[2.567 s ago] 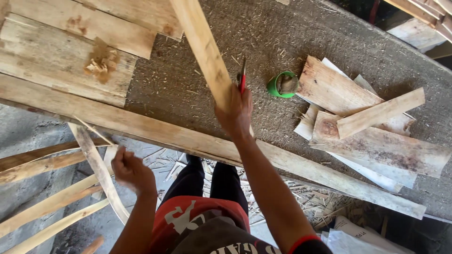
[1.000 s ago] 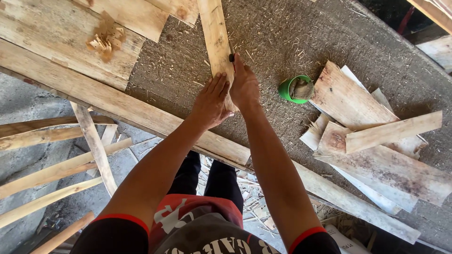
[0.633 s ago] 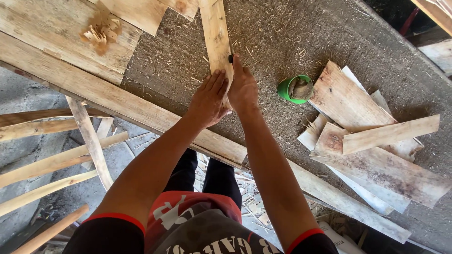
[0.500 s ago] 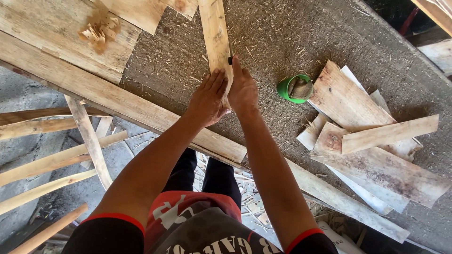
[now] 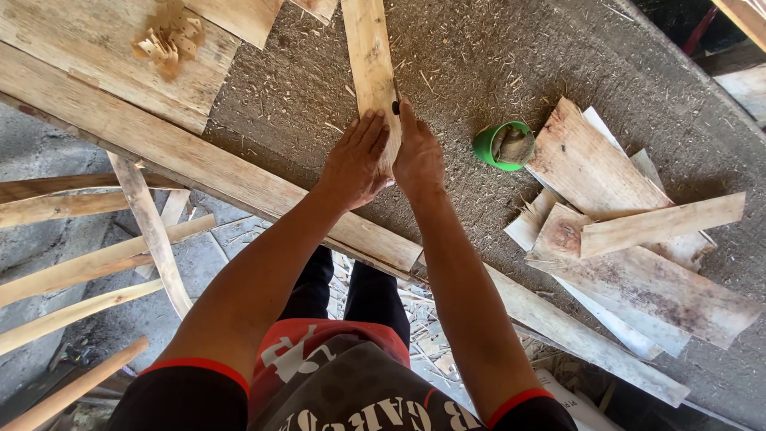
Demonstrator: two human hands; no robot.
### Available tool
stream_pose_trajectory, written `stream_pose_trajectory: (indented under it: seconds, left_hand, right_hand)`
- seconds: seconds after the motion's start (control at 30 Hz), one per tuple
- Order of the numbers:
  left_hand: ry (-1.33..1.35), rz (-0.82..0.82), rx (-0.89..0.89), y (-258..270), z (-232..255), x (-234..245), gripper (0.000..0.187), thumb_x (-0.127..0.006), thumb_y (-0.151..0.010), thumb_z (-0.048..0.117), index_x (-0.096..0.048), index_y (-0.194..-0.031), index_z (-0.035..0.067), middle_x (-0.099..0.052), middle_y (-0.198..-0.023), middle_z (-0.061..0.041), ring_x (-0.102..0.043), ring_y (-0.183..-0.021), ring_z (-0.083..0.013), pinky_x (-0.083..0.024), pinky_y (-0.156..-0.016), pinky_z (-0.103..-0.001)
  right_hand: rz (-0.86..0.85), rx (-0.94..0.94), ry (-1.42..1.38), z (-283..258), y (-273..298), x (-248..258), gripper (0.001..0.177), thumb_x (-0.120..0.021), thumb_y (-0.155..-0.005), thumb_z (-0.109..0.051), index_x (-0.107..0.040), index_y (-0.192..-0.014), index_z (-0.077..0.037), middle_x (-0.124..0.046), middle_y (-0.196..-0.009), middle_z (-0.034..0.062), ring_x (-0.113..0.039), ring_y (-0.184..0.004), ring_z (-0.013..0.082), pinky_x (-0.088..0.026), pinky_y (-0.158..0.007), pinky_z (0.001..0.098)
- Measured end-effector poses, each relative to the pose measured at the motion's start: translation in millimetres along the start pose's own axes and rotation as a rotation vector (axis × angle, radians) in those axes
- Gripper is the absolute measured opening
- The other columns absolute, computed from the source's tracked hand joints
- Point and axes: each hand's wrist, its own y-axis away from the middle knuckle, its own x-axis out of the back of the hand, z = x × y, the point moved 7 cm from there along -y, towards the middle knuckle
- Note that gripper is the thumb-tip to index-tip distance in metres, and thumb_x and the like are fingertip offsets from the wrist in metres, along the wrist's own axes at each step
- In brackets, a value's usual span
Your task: Measure and sort thin wood strips in a workshop.
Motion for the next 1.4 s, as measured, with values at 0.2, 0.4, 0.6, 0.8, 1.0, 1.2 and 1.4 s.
stream_pose_trajectory:
  seconds: [0.2, 0.4, 0.6, 0.8, 1.0, 1.2, 1.4]
  left_hand:
    - [-0.002, -0.053, 0.014, 1, -2, -10, 0.097, -0.066, -0.092, 0.058, -0.032, -0.156, -0.007, -0.021, -0.167, -0.025, -0.016, -0.157, -0.0366, -0.013, -0.129, -0.044]
    - [-0.042, -0.093, 0.007, -2, -6, -19, 0.098, -0.054, -0.098, 0.065, -0.026, -0.159, -0.007, -0.013, -0.168, -0.026, -0.01, -0.158, -0.0358, -0.007, -0.129, -0.043]
    - [-0.058, -0.13, 0.026, -1, -3, -11, 0.1, -0.058, -0.094, 0.064, -0.027, -0.159, -0.005, -0.012, -0.169, -0.024, -0.009, -0.158, -0.0344, -0.007, -0.129, -0.043]
    - [-0.023, -0.107, 0.027, 0, -4, -8, 0.101, -0.06, -0.093, 0.066, -0.028, -0.158, -0.005, -0.013, -0.17, -0.022, -0.009, -0.159, -0.0334, -0.007, -0.129, -0.043]
    - [-0.005, -0.081, 0.021, 2, -5, -11, 0.102, -0.062, -0.091, 0.066, -0.03, -0.158, -0.004, -0.014, -0.168, -0.023, -0.009, -0.157, -0.0334, -0.008, -0.128, -0.043]
    - [-0.042, -0.112, 0.033, 2, -4, -5, 0.102, -0.059, -0.091, 0.068, -0.029, -0.16, -0.001, -0.014, -0.17, -0.02, -0.009, -0.159, -0.032, -0.007, -0.13, -0.042]
    - [-0.044, -0.096, 0.019, 1, -7, -12, 0.101, -0.053, -0.092, 0.07, -0.027, -0.159, -0.002, -0.012, -0.169, -0.021, -0.008, -0.157, -0.0327, -0.007, -0.127, -0.043]
  right_hand:
    - [0.015, 0.054, 0.033, 2, 11, -5, 0.09, -0.068, -0.085, 0.006, -0.026, -0.16, -0.021, -0.065, -0.12, 0.025, -0.067, -0.09, 0.0323, -0.064, -0.066, 0.0361]
    - [-0.033, -0.02, 0.018, 5, 18, -10, 0.09, -0.066, -0.089, 0.007, -0.022, -0.161, -0.023, -0.06, -0.13, 0.0272, -0.069, -0.089, 0.0318, -0.066, -0.063, 0.0342]
    - [-0.073, -0.054, 0.036, 1, 28, -3, 0.089, -0.064, -0.09, 0.008, -0.023, -0.162, -0.024, -0.059, -0.13, 0.0278, -0.068, -0.093, 0.0342, -0.065, -0.067, 0.0364]
    - [-0.049, -0.039, 0.02, 8, 36, -11, 0.089, -0.064, -0.088, 0.009, -0.025, -0.162, -0.024, -0.059, -0.132, 0.0288, -0.069, -0.097, 0.0357, -0.065, -0.073, 0.0395]
    - [0.005, 0.005, 0.025, 12, 42, -15, 0.085, -0.065, -0.087, 0.009, -0.031, -0.159, -0.021, -0.06, -0.131, 0.0303, -0.069, -0.099, 0.0394, -0.065, -0.074, 0.0432]
    - [0.0, -0.024, -0.011, 15, 61, -18, 0.075, -0.057, -0.094, 0.009, -0.033, -0.159, -0.021, -0.065, -0.126, 0.027, -0.073, -0.089, 0.0335, -0.066, -0.062, 0.0371]
    - [-0.042, -0.057, -0.014, 13, 71, -14, 0.071, -0.053, -0.097, 0.01, -0.033, -0.158, -0.02, -0.064, -0.123, 0.0282, -0.071, -0.084, 0.0313, -0.065, -0.057, 0.0359]
